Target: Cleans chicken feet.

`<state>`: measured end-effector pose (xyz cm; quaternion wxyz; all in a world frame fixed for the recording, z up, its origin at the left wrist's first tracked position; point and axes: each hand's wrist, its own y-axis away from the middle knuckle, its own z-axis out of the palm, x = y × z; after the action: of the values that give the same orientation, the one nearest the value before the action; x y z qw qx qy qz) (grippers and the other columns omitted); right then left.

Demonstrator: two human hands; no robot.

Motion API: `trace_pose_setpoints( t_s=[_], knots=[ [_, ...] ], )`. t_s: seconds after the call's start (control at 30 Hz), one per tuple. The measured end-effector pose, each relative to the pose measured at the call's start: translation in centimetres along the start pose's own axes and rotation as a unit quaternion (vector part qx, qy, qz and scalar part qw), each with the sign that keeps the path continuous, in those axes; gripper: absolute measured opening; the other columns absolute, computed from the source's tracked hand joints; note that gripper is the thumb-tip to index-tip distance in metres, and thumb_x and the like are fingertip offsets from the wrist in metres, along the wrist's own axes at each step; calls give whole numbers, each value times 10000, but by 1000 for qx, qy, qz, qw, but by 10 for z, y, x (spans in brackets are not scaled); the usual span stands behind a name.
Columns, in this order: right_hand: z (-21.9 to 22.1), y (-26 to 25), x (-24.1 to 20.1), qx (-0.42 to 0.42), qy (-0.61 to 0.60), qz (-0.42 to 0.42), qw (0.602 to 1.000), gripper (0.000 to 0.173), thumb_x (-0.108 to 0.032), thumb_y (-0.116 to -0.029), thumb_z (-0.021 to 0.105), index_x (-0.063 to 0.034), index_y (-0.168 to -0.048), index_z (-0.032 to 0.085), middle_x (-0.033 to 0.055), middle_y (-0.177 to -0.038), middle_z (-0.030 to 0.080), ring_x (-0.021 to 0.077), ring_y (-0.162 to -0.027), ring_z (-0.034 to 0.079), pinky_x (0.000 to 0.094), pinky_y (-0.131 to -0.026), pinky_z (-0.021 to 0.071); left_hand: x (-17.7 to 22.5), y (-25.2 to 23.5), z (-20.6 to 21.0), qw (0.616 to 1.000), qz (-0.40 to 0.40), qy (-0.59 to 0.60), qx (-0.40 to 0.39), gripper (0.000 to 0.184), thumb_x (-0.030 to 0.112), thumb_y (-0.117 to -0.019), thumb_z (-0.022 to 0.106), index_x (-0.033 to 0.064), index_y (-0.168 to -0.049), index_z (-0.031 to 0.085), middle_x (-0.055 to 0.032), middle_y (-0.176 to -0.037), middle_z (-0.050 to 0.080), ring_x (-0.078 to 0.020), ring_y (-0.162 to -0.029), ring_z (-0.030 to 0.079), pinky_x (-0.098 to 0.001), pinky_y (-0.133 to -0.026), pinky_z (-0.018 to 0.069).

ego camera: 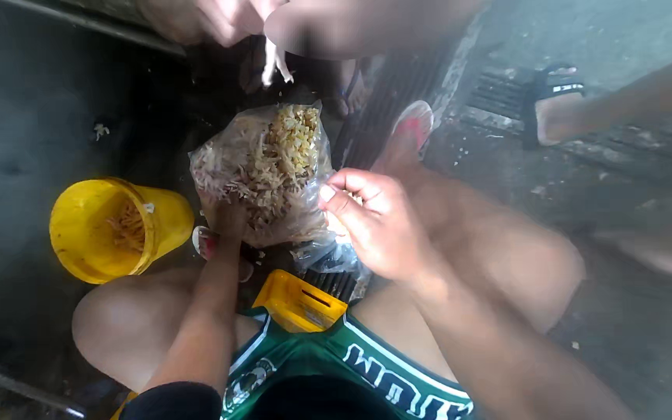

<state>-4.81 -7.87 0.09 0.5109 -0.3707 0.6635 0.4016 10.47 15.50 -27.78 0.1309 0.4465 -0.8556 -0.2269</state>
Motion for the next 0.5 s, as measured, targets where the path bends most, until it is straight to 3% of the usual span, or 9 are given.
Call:
trace_pose_setpoints(
  t_s=[0.07,0.17,0.27,0.4,0.5],
  knots=[
    [2,-2,0,-1,-4,1,1000,222,-203,-1035,538,-120,-890,684,-36,-621,553,76,-483,505,221,-417,429,0,-6,6,1000,-12,-15,-2,359,129,-927,718,74,-1278,664,-210,-1449,532,-464,-1239,571,-630,-1034,484],
    [5,-4,0,-2,-24,18,1000,208,-208,-1033,553,-121,-905,691,-29,-627,555,85,-482,502,227,-418,440,8,-7,-5,998,-45,37,-20,557,145,-947,694,51,-1455,486,-303,-1295,611,-542,-1224,552,-689,-1012,448],
    [6,-5,2,-12,-32,24,999,206,-204,-1035,549,-114,-915,690,-26,-617,544,86,-475,497,226,-412,436,9,-7,1,994,-80,63,-37,612,171,-950,697,47,-1494,445,-309,-1372,562,-540,-1280,516,-679,-1042,441],
    [8,-8,3,-12,-12,39,999,198,-193,-1033,549,-119,-915,689,-32,-619,538,72,-485,496,206,-426,428,3,-15,9,999,-32,-3,-27,523,150,-942,693,-20,-1406,520,-315,-1394,534,-528,-1223,556,-690,-978,472],
    [7,-8,5,-14,-6,38,999,198,-195,-1033,555,-116,-912,689,-32,-605,525,69,-470,476,206,-416,412,-5,-19,13,999,3,3,-33,487,137,-945,684,11,-1393,544,-308,-1432,503,-554,-1255,513,-727,-971,452]
  ],
)
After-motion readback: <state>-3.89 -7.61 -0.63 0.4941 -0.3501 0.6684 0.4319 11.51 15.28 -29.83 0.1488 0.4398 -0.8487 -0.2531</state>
